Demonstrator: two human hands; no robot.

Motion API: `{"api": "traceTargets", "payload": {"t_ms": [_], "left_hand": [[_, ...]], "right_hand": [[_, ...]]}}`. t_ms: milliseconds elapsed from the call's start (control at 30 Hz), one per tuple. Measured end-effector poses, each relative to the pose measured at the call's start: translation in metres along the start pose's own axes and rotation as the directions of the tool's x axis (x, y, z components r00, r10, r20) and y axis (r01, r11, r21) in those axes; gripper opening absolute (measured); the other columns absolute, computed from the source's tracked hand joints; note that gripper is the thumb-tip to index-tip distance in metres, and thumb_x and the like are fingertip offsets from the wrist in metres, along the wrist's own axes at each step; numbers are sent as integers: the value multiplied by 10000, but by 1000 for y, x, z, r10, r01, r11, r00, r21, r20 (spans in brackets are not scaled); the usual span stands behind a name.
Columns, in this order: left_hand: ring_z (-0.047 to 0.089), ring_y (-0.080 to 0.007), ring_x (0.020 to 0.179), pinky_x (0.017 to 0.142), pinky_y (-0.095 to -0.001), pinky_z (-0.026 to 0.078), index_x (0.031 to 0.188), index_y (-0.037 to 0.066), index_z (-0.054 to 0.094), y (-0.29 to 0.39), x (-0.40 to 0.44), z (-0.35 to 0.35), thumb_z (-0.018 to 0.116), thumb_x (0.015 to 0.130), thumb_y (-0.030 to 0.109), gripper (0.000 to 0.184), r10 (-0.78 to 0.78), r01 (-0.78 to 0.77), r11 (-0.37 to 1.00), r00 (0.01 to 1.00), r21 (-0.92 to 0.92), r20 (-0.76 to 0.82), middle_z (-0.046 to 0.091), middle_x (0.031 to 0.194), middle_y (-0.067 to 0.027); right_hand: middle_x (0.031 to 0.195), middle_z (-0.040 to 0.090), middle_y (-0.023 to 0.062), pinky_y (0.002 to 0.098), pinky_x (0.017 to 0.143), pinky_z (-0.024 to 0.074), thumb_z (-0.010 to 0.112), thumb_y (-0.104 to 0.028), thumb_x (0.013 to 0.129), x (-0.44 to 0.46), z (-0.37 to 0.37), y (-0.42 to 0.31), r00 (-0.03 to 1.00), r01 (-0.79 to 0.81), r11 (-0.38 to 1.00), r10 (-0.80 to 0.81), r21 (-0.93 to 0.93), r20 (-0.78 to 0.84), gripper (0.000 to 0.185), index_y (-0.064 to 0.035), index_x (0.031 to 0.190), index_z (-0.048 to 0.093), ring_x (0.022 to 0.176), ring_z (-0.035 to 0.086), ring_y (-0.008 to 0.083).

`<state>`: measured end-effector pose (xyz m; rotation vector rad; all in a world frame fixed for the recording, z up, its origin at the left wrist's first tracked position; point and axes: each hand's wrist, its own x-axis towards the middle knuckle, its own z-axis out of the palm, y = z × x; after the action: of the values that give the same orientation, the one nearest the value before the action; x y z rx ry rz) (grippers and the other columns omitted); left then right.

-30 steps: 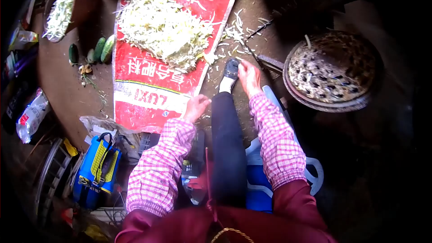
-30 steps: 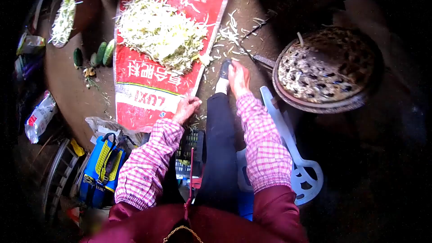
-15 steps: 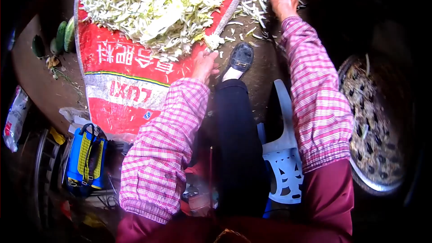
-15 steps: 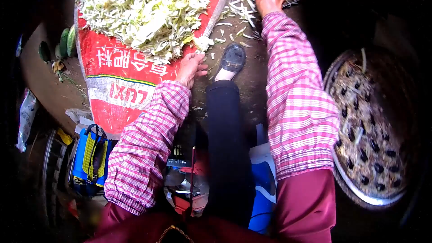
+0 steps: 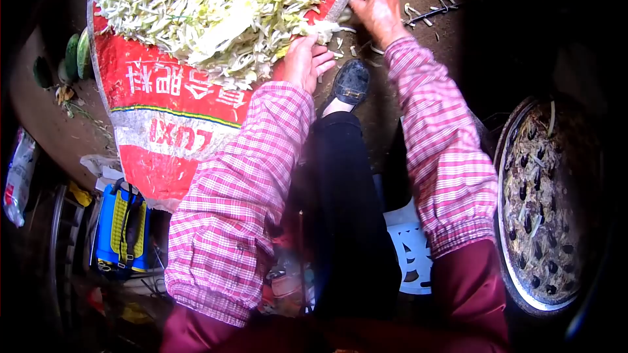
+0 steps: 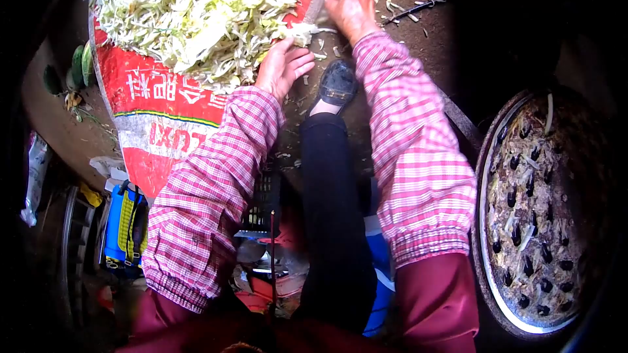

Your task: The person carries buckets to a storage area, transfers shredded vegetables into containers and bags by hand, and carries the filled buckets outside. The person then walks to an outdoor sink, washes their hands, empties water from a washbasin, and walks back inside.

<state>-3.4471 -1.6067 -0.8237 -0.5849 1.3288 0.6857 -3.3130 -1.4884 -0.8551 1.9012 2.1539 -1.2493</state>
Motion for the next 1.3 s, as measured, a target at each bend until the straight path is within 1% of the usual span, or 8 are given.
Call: {"api": "traceTargets", "payload": {"t_ms": [167,433,600,700,767,900,1067,1300], "left_hand": [[547,-283,938,818,-388,453,1072,42,449,3,25,7,381,891,322,340,-27,25,999,998,35,57,536,1042,-174],[545,-153,877,774,-302,465,1049,55,509,17,-62,-32,508,867,276,287,112,-94,986,985,-137,132,563,976,-72],[480,-353,1053,944,-535,339,1149,26,406,71,-107,-58,472,801,547,630,210,-261,822,965,-506,-155,389,1200,-240],[512,-323,1020,894,-468,412,1027,-36,426,52,-95,-65,459,852,450,518,203,-222,963,971,-153,-127,474,1116,-233],[498,-328,1057,903,-435,425,1089,-52,431,30,-89,-41,477,866,350,463,76,-73,992,997,-106,27,489,1116,-235],[456,-342,1054,857,-437,429,1179,7,344,-27,-39,-6,537,840,253,461,-18,17,1000,999,18,42,408,1155,-238],[436,-383,1062,831,-469,433,1152,-39,334,-43,18,14,464,871,283,448,-59,65,998,975,20,-214,393,1145,-266],[541,-332,917,788,-429,449,1054,0,421,-32,26,21,461,866,347,396,-69,52,995,975,-86,-210,524,986,-196]], "right_hand": [[744,633,138,304,638,472,584,-254,731,-54,34,-21,904,-427,850,392,310,171,252,-36,843,644,672,618,218],[816,626,137,295,617,485,604,-177,773,-128,12,-119,989,-150,907,138,393,57,203,-37,917,623,722,611,167],[765,637,91,260,616,469,558,-181,815,-108,-9,-99,965,-115,517,261,848,-28,225,11,918,615,657,580,143],[668,629,97,301,587,475,568,-200,799,-63,-42,-16,899,-304,921,362,243,-247,179,-38,814,641,602,593,177],[668,624,123,330,605,482,587,-224,781,-39,-45,28,894,-205,979,195,19,-404,172,-65,795,651,614,605,249],[761,624,131,372,654,467,555,-343,792,-6,-50,48,981,-119,936,58,-331,-187,276,-85,834,644,740,599,300],[742,607,161,385,657,461,576,-319,781,-25,-34,48,999,-32,928,41,-371,16,269,-55,790,623,710,586,317],[738,627,134,325,629,478,618,-285,743,-79,44,14,980,-192,972,197,134,-24,244,-50,802,638,678,612,259]]}}
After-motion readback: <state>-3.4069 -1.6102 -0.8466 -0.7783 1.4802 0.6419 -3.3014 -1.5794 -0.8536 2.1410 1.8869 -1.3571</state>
